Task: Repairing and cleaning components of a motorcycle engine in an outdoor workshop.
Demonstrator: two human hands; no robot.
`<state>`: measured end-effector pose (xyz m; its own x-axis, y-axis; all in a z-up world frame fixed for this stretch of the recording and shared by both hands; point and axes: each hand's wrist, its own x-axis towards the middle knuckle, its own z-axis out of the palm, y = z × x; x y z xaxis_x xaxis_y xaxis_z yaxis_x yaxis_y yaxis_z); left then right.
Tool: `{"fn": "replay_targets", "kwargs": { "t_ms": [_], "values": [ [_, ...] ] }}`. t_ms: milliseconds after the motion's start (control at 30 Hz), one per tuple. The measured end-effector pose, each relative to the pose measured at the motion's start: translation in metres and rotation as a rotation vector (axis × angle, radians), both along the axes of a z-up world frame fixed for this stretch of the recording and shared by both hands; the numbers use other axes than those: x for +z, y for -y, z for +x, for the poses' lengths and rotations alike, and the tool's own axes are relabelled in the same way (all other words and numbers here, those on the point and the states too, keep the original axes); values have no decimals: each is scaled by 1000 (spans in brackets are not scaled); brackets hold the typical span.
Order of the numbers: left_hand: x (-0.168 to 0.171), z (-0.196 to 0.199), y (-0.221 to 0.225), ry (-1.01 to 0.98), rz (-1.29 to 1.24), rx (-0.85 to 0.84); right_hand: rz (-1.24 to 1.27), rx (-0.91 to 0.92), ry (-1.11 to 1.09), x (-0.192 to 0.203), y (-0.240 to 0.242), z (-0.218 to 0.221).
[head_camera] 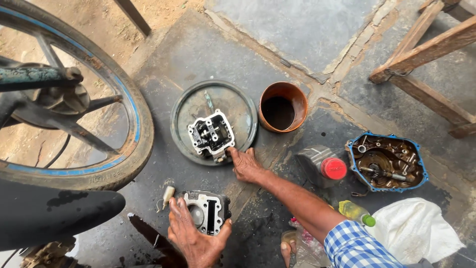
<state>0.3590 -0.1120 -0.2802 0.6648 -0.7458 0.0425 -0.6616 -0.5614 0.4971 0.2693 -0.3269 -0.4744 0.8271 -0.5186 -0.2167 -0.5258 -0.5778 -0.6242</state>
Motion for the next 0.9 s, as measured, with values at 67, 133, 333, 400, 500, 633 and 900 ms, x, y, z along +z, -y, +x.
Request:
{"fn": "replay_targets", "kwargs": {
  "t_ms": [67, 133, 333, 400, 500, 633, 900],
  "values": [
    [-11, -5, -3, 0, 11, 16, 43, 19, -38, 6, -6, -6],
    [-27, -9, -13, 19, 67, -1, 65, 34, 13, 16, -16, -11],
    [-63, -37, -34, 11, 295, 5, 19, -46, 54, 44, -44, -23],
    [-75, -41, -39, -1, 338, 15, 22, -87, 41, 53, -57, -31],
    [-85, -50, -45, -15, 403, 56, -7, -167, 8, 55, -79, -40],
    [-87, -52, -44, -24, 507, 89, -132, -330, 88, 41, -100, -35],
    [-108, -66, -50, -42, 478, 77, 138, -548, -127, 68, -88, -5]
  ]
}}
